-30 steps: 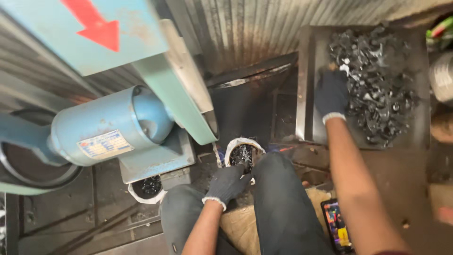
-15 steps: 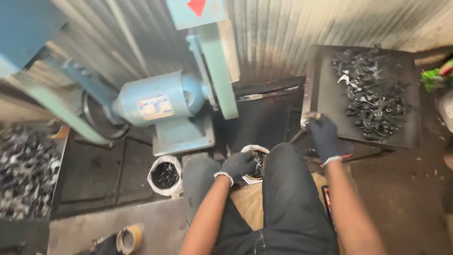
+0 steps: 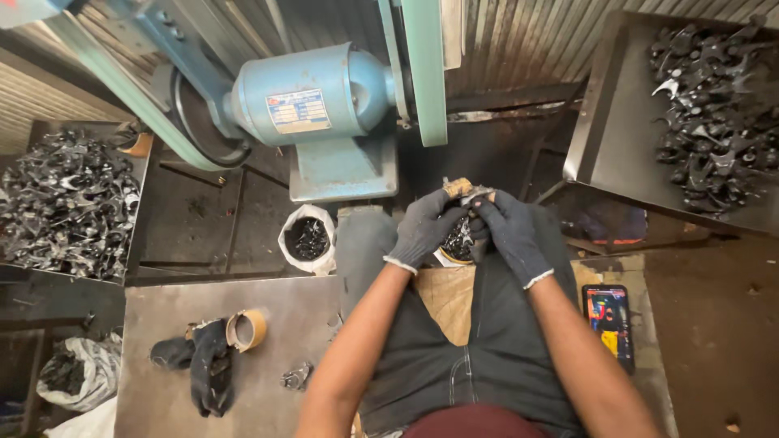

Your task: The person sits on the floor and repeatedly presses small metal parts against a belt grinder to smooth their surfaces. They handle the parts with gloved hands, repositioning them frequently to grind different edges while sparks fly from the contact point.

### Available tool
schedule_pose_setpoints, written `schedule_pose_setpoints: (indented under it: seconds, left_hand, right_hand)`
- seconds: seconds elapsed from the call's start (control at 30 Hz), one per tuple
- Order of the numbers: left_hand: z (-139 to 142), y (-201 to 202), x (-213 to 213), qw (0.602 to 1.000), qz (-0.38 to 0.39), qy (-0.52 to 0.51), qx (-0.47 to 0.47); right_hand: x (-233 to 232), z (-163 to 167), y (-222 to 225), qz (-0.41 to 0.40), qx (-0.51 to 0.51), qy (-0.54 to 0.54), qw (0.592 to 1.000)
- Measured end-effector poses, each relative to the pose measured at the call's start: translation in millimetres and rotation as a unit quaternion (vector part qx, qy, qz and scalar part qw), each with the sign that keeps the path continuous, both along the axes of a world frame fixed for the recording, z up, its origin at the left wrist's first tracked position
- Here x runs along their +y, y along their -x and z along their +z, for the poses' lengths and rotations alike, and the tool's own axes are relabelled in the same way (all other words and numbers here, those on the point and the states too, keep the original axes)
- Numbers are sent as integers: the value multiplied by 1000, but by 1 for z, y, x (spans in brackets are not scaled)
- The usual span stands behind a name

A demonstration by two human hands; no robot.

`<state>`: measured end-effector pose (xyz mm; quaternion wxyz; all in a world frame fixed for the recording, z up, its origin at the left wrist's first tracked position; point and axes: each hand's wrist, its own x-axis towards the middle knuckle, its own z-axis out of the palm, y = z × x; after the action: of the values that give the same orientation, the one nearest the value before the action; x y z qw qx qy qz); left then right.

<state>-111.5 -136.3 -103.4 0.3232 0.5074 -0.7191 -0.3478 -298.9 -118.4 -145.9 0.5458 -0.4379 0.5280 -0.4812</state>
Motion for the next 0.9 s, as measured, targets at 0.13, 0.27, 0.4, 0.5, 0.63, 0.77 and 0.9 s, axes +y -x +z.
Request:
schedule_pose_setpoints:
  seconds: [0.13,0.27,0.4,0.5,0.63,0.77,0.9]
  left_hand:
    - [4,-11,-18,996,60,-16,-66]
    - [-21,-19,-49,985,77,-69,-136]
    - [-55,-18,-68,967,181,-78,-159]
    - [-69,-20,-73,954,260,-107,-108]
    - [-76,-16,-78,871,360,-250,224]
    - [-85,0,-80,936,331,-123,6]
    - [-88,17,-80,942,305,-136,-10]
  right_hand:
    - [-17,9,-5,31,-9,44,999]
    - [-45,-19,-34,-8,96,91,991]
    - [-85,-71,-66,-40,184,158,969]
    - [-110,-99,-77,43,197,113,973]
    - [-116,-119,-78,21,273,219,936]
    - [-107,-118,-65,35,331,225,916]
    - [-104,-107,-44,-15,63,11,998]
